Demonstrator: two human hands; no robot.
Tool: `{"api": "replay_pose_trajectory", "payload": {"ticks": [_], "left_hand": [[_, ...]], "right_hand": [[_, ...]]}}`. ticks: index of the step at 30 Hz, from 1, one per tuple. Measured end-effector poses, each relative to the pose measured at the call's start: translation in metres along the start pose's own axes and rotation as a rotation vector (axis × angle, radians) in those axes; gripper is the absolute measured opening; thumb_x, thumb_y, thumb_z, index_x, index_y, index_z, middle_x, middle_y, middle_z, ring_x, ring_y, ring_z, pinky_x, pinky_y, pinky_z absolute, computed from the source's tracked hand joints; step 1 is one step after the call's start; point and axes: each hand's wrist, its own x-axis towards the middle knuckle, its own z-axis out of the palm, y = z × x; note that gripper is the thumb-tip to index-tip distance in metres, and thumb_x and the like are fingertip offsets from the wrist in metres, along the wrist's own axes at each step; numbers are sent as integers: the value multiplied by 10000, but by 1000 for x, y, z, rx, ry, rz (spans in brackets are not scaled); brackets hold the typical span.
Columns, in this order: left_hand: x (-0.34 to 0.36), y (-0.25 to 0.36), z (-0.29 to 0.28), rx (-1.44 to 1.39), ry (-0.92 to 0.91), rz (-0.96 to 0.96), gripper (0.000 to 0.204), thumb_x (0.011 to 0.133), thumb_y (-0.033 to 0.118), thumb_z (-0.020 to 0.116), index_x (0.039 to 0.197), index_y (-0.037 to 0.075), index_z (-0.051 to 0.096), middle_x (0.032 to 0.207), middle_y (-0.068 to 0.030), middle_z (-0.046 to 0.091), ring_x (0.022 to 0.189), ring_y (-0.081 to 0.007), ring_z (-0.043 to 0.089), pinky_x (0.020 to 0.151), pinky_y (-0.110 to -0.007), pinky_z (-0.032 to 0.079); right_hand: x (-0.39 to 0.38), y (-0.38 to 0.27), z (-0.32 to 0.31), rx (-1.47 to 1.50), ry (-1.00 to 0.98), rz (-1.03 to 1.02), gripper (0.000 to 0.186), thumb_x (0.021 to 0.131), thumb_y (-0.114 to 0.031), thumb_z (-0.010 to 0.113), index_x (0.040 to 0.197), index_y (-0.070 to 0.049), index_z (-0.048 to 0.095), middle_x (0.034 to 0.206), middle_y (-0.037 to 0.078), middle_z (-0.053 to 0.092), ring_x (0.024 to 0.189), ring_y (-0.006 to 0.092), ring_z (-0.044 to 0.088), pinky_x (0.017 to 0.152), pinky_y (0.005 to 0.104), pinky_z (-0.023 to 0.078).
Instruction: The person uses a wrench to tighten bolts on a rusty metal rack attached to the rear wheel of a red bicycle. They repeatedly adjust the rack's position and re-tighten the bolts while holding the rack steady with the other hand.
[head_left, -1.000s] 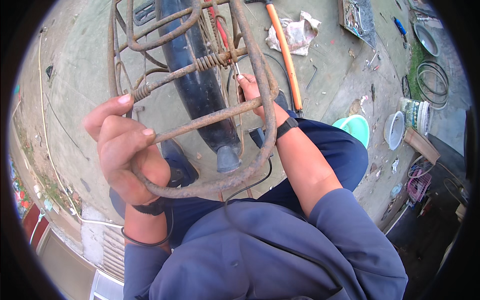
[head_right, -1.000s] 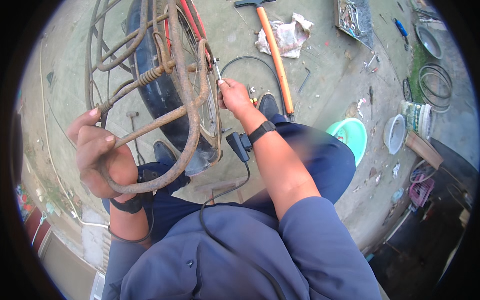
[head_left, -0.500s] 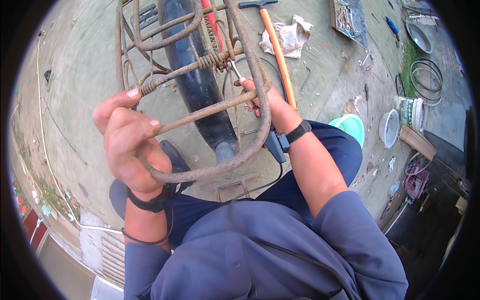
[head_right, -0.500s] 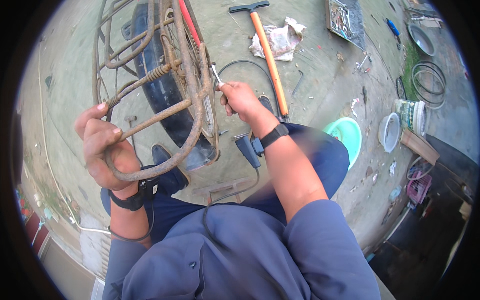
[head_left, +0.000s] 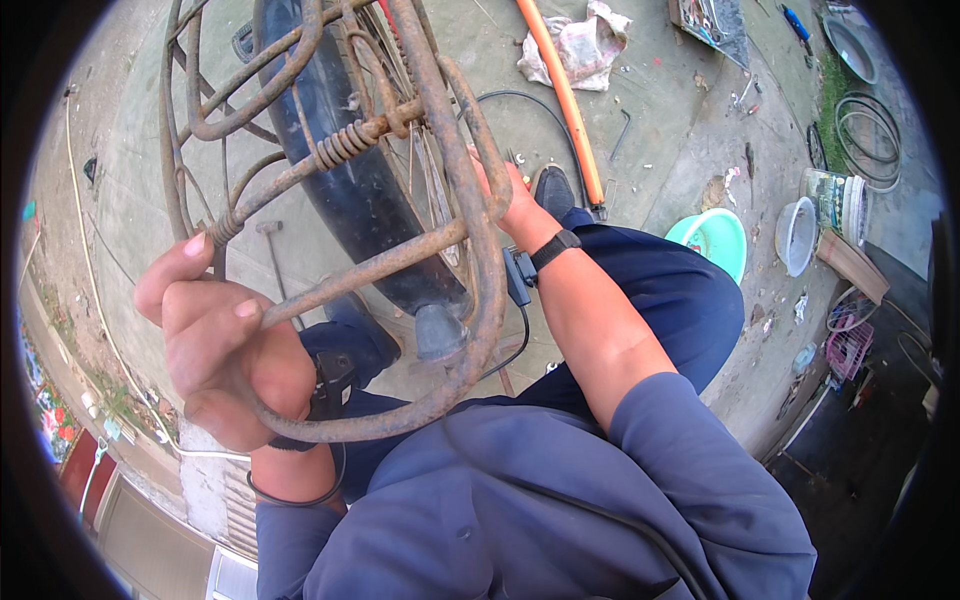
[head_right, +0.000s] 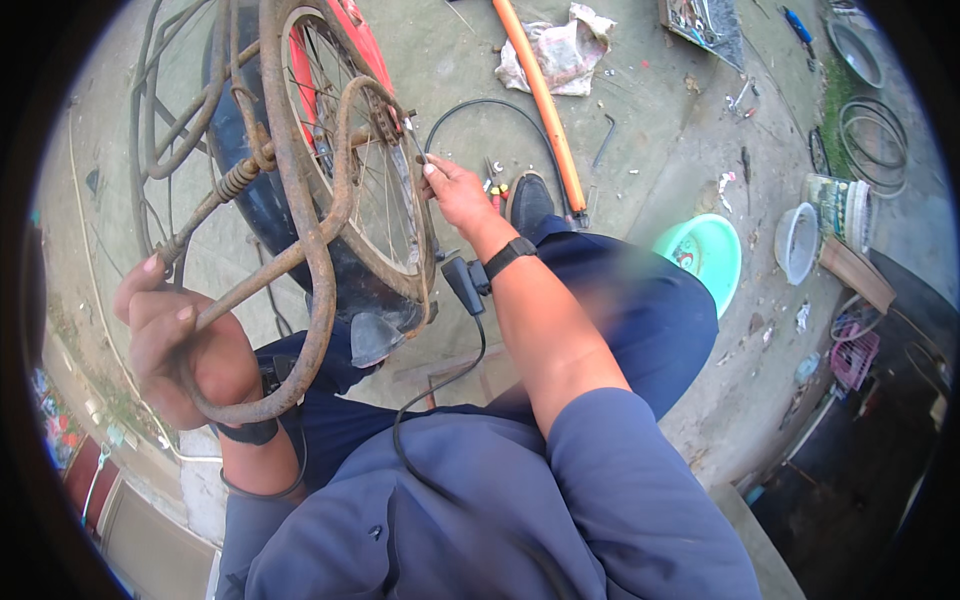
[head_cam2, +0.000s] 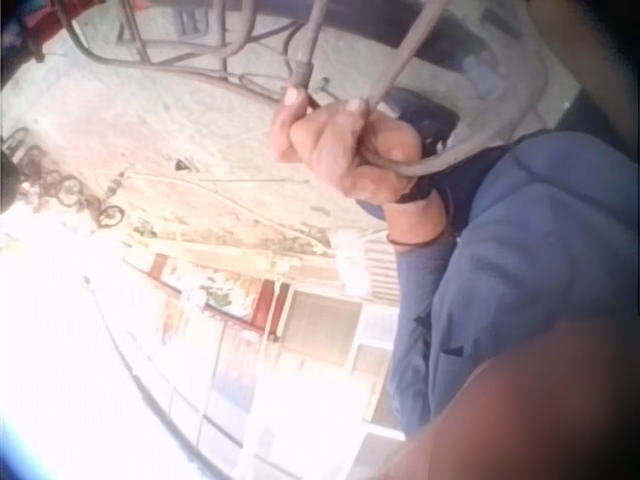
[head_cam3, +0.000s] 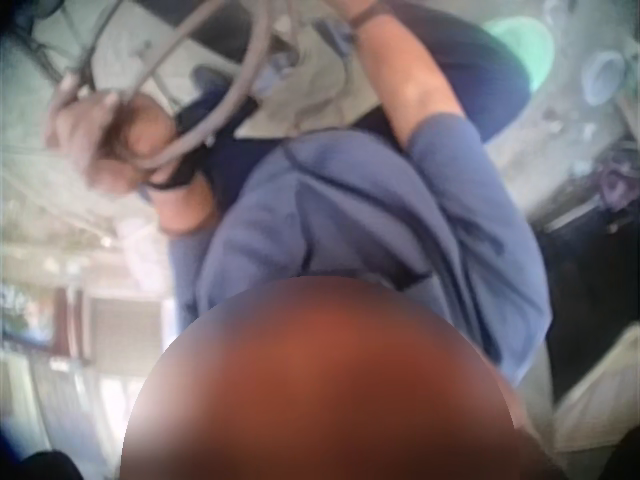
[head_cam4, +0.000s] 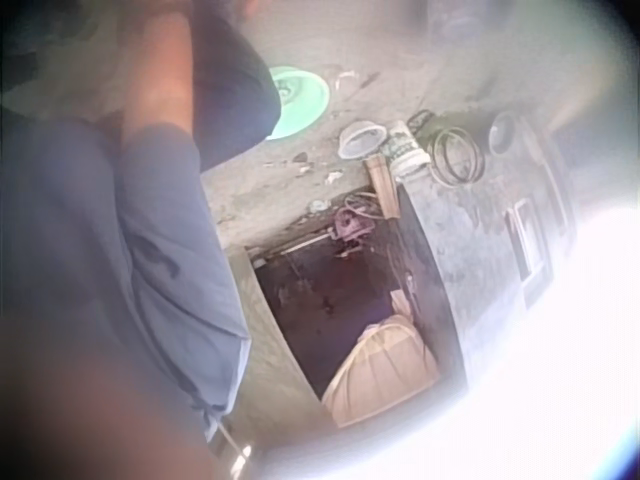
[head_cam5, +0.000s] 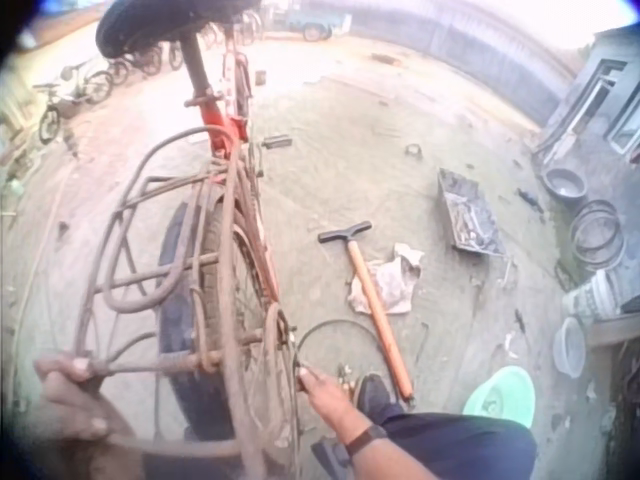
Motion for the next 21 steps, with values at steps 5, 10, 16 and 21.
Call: {"api": "replay_pose_trajectory", "payload": {"ticks": [5,10,16,21], "left_hand": [[-3,0,1,-58,23,-27,645,1075,509,191,936,50,623,675,-122,525,1132,-346,497,1050,-499,342],[-4,-2,0,-95,30,-36,666,1069,531,195,927,47,629,680,-125,530,1140,-349,495,1046,-501,344],[0,2,-1,-1,-25,9,524,1085,449,279,976,55,607,695,-114,537,1099,-348,528,993,-492,398],[5,3,3,44,-10,63,284,1059,303,453,980,66,589,700,-85,541,1040,-331,571,897,-447,464]], "right_hand": [[7,4,3,46,19,-42,411,1036,-218,583,1371,20,579,912,58,686,815,133,631,802,278,502],[9,10,0,12,-42,-85,376,1031,-209,586,1341,2,611,863,46,667,728,119,608,710,270,509],[21,15,5,86,-96,-101,345,1032,-216,582,1304,-10,635,796,34,641,636,106,579,591,276,500],[3,-12,6,-259,-47,-116,343,1037,-245,560,1278,-13,634,738,45,620,563,127,570,531,294,489]]}}
